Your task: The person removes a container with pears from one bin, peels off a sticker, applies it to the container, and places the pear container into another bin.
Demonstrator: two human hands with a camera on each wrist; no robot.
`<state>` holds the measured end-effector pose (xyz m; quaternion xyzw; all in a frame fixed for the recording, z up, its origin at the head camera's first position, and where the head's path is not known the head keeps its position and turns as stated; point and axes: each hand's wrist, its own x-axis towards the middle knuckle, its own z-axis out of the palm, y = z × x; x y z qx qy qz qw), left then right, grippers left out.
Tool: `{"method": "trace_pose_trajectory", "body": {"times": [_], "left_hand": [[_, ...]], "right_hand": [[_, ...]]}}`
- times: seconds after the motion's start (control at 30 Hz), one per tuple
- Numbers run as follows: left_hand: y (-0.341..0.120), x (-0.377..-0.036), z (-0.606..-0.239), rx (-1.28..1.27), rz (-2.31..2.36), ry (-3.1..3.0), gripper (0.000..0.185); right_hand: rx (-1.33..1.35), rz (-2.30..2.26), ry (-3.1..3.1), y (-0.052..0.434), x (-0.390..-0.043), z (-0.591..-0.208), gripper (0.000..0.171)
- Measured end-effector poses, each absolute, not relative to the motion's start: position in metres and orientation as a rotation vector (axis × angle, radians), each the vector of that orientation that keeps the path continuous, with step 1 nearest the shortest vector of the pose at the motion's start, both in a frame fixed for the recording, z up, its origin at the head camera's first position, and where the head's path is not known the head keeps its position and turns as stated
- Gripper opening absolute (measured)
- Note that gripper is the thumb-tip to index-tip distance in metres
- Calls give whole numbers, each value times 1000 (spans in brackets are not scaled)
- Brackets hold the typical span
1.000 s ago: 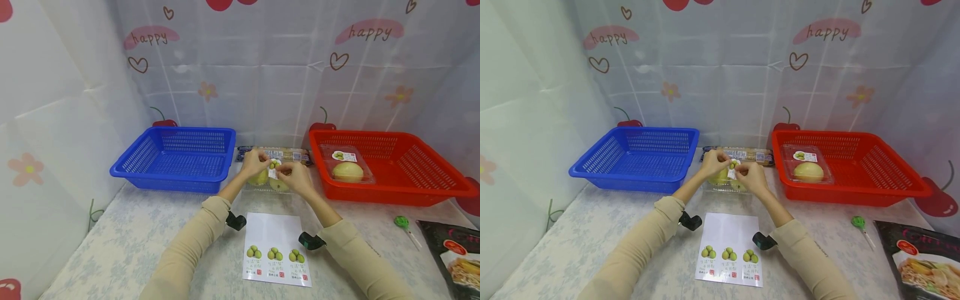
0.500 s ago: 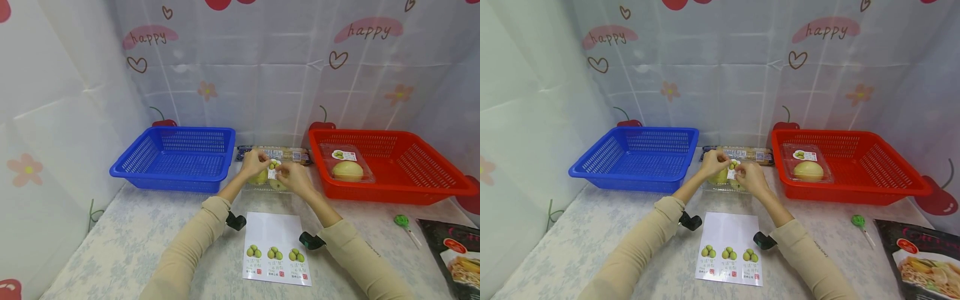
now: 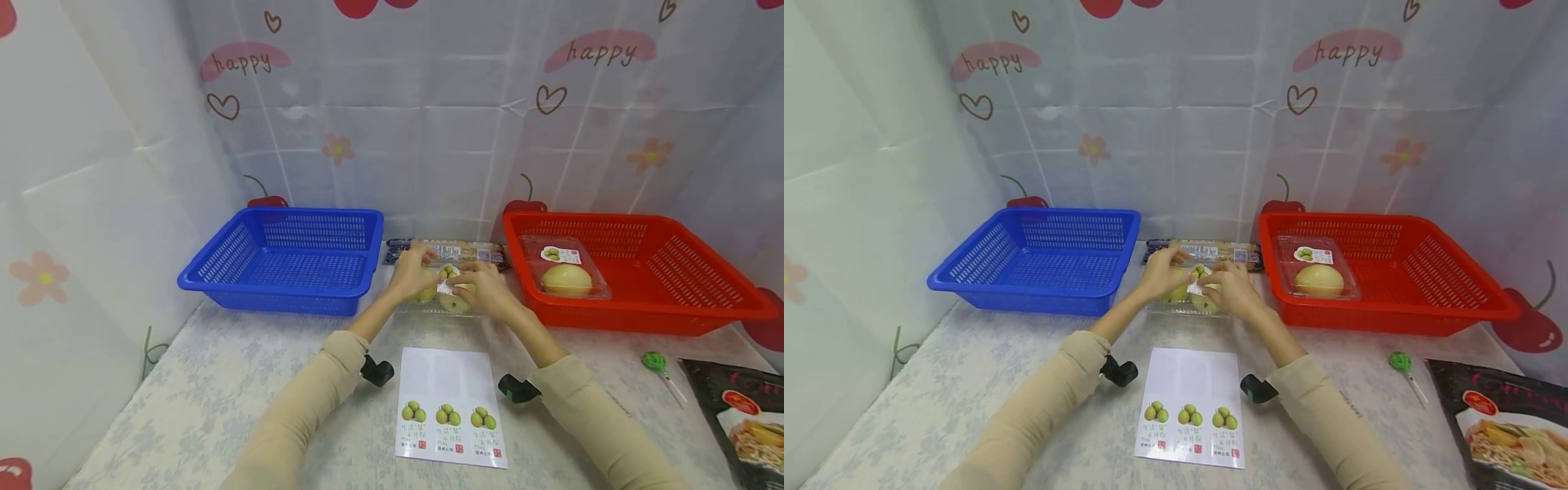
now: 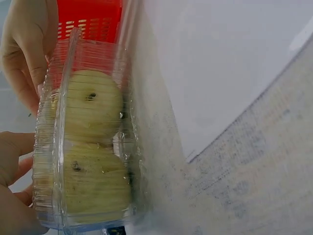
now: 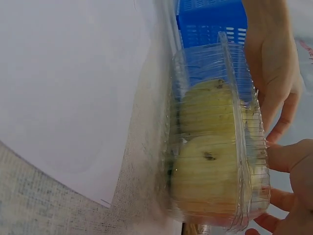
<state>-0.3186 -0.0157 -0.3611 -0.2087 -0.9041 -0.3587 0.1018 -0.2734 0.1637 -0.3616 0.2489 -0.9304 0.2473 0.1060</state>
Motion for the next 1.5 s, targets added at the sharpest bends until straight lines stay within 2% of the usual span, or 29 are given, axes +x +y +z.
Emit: {"method": "trace_pose_trajectory", "body": {"times": [0.1,0.33,0.47,1.0,1.5], "left_hand": [[-20,-312,-362,-687,-992,-2657,40],[-28,-300,-366,-841,-776,-2637,23],[-31,-299,-367,-918,-720,-2641,21],[-37,-313,-359,-1159,-560,-2829,39],[-34,-319,-346,-1125,-402,-3072,52]], "right_hand": [[794,724,-2729,166,-274,-362,21],[889,727,-2715,172,-275,-364,20],[911,739,-2730,175,-275,-364,21],[928,666,-2809,177,-283,-361,34],[915,586,-2866,173,-296,-358,44]]}}
